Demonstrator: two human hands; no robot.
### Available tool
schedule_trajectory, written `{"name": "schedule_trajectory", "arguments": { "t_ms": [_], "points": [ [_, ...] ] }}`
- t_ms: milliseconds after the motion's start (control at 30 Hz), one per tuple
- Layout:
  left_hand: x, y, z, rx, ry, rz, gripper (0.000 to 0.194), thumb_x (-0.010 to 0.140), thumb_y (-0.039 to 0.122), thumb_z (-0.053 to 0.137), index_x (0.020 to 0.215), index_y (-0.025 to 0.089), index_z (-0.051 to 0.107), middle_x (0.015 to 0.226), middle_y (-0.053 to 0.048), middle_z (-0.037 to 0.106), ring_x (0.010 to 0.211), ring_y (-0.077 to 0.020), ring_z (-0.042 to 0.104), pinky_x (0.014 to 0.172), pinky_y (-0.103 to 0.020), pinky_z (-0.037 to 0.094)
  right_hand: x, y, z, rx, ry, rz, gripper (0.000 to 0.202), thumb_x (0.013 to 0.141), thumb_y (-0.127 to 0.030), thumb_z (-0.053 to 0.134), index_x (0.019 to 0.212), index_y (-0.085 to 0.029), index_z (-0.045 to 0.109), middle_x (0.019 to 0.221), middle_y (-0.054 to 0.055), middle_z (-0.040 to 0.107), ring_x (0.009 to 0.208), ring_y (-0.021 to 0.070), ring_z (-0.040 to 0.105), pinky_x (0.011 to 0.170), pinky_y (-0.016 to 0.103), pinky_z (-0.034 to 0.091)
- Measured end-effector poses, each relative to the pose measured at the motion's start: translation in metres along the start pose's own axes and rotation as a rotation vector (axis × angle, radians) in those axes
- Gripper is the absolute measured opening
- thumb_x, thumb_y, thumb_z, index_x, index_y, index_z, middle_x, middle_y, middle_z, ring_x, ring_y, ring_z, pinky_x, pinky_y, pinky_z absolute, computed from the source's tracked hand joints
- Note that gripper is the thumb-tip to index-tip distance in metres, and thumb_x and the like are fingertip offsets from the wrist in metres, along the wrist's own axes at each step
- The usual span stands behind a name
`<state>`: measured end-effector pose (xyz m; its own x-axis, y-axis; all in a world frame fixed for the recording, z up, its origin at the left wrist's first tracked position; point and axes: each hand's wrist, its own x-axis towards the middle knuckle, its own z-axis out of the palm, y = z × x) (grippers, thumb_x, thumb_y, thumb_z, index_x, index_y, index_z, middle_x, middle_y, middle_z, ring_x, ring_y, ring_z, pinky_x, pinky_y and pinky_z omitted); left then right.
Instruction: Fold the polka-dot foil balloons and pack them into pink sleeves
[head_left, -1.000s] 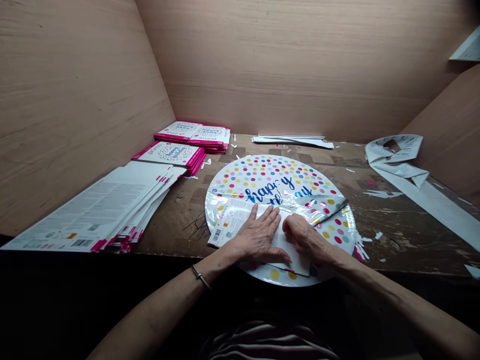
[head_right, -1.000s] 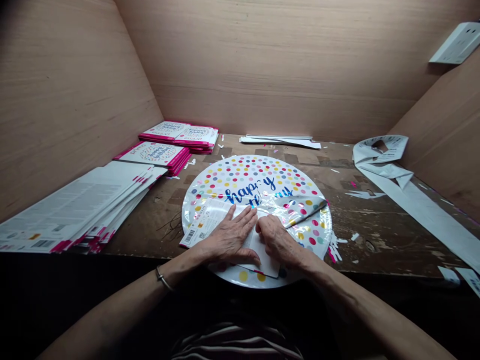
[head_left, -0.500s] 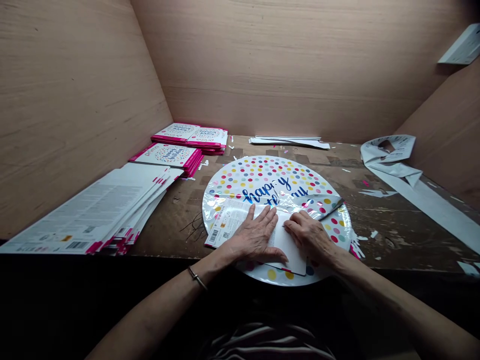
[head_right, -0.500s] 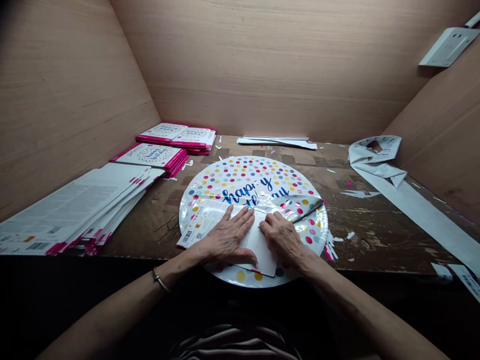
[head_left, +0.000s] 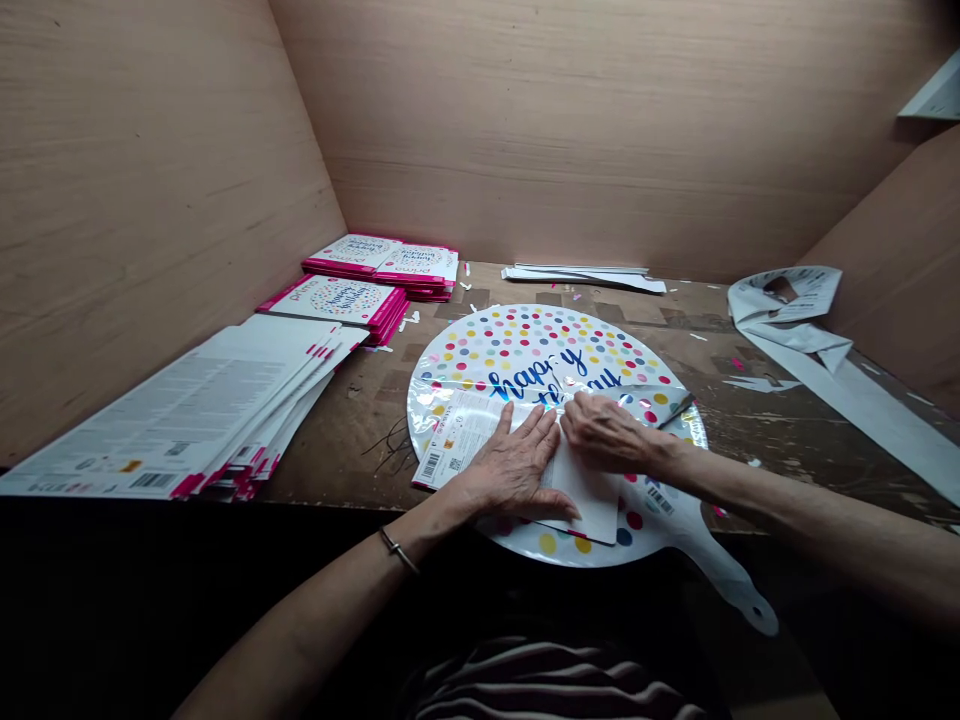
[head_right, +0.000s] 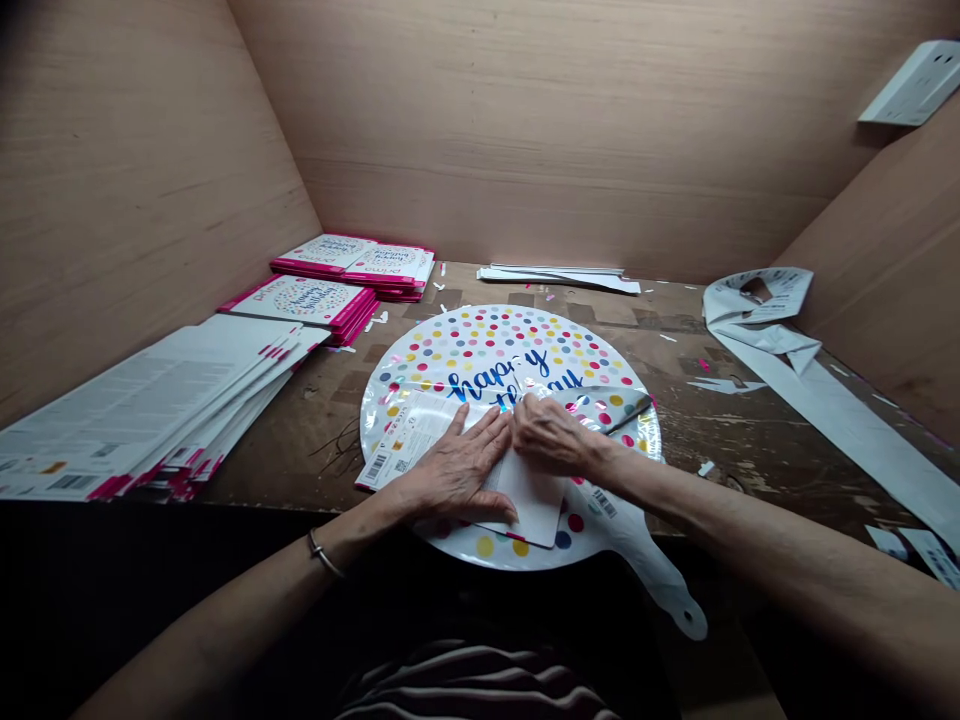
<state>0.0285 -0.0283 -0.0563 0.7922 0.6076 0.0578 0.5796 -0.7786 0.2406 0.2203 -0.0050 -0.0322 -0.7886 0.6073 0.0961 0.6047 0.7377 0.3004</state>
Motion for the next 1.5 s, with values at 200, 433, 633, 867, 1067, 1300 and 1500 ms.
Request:
{"name": "schedule_trajectory", "arguments": {
  "t_ms": [200, 433, 633, 867, 1067, 1300, 1500],
  "points": [
    [-0.002, -0.003, -0.007, -0.086, -0.056, 0.017, 0.112, 0.061, 0.085, 0.032, 0.139, 0.005, 0.021, 0.145, -0.022, 0.017, 0.136, -0.0319, 0.006, 0.105, -0.054, -0.007, -0.015, 0.019, -0.013, 0.234, 0.125, 0.161, 0.019, 0.085, -0.015, 0.042, 0.081, -0.012, 0.060, 0.079, 0.011, 0.060, 0.073, 0.0166, 0.053, 0.063, 0.027, 0.042],
    [0.000, -0.004, -0.005, -0.080, -0.067, 0.024, 0.109, 0.066, 0.083, 0.030, 0.137, 0.001, 0.023, 0.145, -0.023, 0.014, 0.136, -0.0328, 0.004, 0.104, -0.055, -0.008, -0.053, -0.041, -0.010, 0.580, 0.229, 0.155, 0.012, 0.084, -0.020, 0.050, 0.080, -0.016, 0.060, 0.081, 0.008, 0.057, 0.075, 0.0168, 0.050, 0.066, 0.029, 0.043],
    [-0.002, -0.003, -0.002, -0.048, -0.038, 0.032, 0.111, 0.064, 0.085, 0.028, 0.137, 0.001, 0.022, 0.145, -0.024, 0.015, 0.136, -0.0327, 0.004, 0.104, -0.055, -0.007, -0.047, -0.052, -0.007, 0.462, 0.260, 0.195, 0.021, 0.086, -0.019, 0.048, 0.069, -0.015, 0.058, 0.072, 0.006, 0.056, 0.069, 0.0159, 0.048, 0.061, 0.026, 0.039],
    [-0.001, -0.003, 0.000, -0.009, -0.036, 0.015, 0.109, 0.065, 0.084, 0.029, 0.137, 0.002, 0.023, 0.144, -0.025, 0.016, 0.135, -0.0339, 0.006, 0.104, -0.057, -0.005, -0.040, -0.066, -0.020, 0.132, 0.008, 0.149, 0.014, 0.075, -0.003, 0.053, 0.070, -0.015, 0.059, 0.072, 0.007, 0.057, 0.067, 0.0189, 0.050, 0.052, 0.027, 0.035],
    [-0.001, -0.002, -0.002, 0.021, -0.051, 0.016, 0.104, 0.068, 0.081, 0.033, 0.136, 0.002, 0.026, 0.144, -0.024, 0.019, 0.135, -0.0349, 0.007, 0.103, -0.058, -0.003, -0.038, -0.079, -0.025, -0.052, -0.076, 0.113, 0.014, 0.072, -0.003, 0.049, 0.077, -0.013, 0.058, 0.073, 0.010, 0.055, 0.064, 0.0204, 0.049, 0.046, 0.028, 0.033],
    [-0.001, -0.003, 0.001, 0.062, -0.044, 0.027, 0.095, 0.073, 0.071, 0.038, 0.135, -0.001, 0.027, 0.144, -0.025, 0.018, 0.135, -0.0354, 0.009, 0.103, -0.059, -0.001, -0.038, -0.073, -0.049, -0.173, -0.043, -0.138, 0.030, 0.076, 0.003, 0.036, 0.080, -0.015, 0.059, 0.071, 0.008, 0.054, 0.068, 0.0182, 0.049, 0.055, 0.029, 0.039],
    [-0.003, -0.003, 0.001, 0.035, -0.035, 0.018, 0.101, 0.069, 0.076, 0.038, 0.137, 0.002, 0.025, 0.144, -0.024, 0.018, 0.135, -0.0340, 0.008, 0.104, -0.058, -0.003, -0.023, -0.036, -0.029, 0.083, -0.041, -0.136, 0.028, 0.081, -0.006, 0.038, 0.083, -0.020, 0.062, 0.081, 0.007, 0.062, 0.069, 0.0169, 0.054, 0.057, 0.030, 0.042]
  ]
}}
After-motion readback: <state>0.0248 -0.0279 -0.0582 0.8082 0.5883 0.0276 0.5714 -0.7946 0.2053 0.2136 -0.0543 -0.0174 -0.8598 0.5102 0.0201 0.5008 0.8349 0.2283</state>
